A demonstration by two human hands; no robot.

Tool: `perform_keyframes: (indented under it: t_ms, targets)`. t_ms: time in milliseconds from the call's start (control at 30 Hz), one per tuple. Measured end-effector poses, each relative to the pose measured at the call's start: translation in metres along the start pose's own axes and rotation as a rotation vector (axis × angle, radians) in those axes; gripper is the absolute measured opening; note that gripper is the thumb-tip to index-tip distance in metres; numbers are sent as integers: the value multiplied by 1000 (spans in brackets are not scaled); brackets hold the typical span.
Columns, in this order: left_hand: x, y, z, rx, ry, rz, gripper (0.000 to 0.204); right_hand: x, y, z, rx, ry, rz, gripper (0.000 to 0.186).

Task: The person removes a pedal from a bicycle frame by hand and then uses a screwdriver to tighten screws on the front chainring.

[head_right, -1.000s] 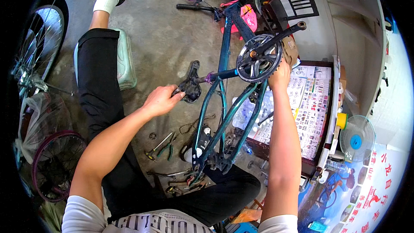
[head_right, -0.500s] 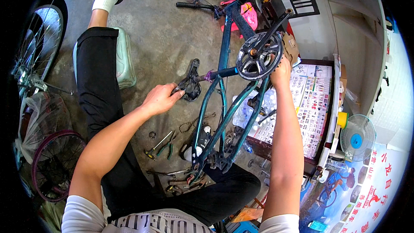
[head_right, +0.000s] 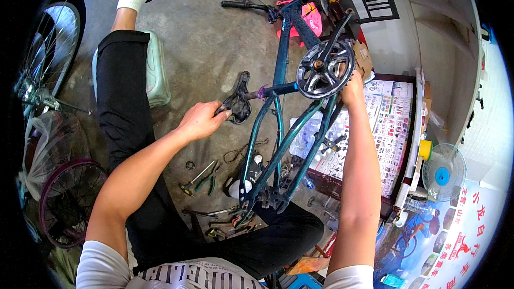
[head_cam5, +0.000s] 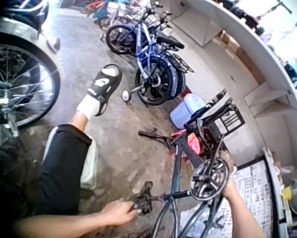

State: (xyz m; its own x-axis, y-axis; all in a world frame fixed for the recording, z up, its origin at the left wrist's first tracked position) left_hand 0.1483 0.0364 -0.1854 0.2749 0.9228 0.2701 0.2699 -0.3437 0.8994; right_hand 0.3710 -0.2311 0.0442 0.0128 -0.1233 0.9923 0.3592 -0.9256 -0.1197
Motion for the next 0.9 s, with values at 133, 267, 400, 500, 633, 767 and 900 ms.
perform_keyframes:
  t_ms: [133, 267, 400, 500, 633, 767, 900]
  targets:
    - [-2, 2, 1, -1, -14, 3, 41, -1, 10, -7, 163, 120, -154, 27]
    - [-2, 0, 0, 17, -16, 7, 41, -4, 9, -10, 196, 210, -248, 30]
    - [-4, -4, 2, 38, -46, 66, 41, 0, 4, -9, 91, 209, -117, 30]
    - [-7, -5, 2, 27, -38, 70, 40, -1, 14, -4, 90, 195, -146, 28]
    - [-10, -7, 3, 4, -4, 59, 41, 0, 9, -6, 146, 234, -165, 26]
    - [-13, -8, 4, -17, -2, 79, 41, -1, 5, -5, 148, 190, -187, 27]
    - [-17, -10, 5, -25, -4, 86, 40, 0, 2, 0, 64, 130, 18, 31]
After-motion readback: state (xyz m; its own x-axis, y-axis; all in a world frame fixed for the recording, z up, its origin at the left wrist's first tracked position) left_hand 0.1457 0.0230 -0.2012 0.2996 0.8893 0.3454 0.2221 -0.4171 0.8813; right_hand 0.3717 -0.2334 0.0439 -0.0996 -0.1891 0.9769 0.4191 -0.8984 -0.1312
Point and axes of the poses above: each hand's wrist, its own z-axis towards the middle knuckle, its own x-axis out of the back of the hand, y = z × x, the point moved 7 cm from there along z, towards the middle knuckle
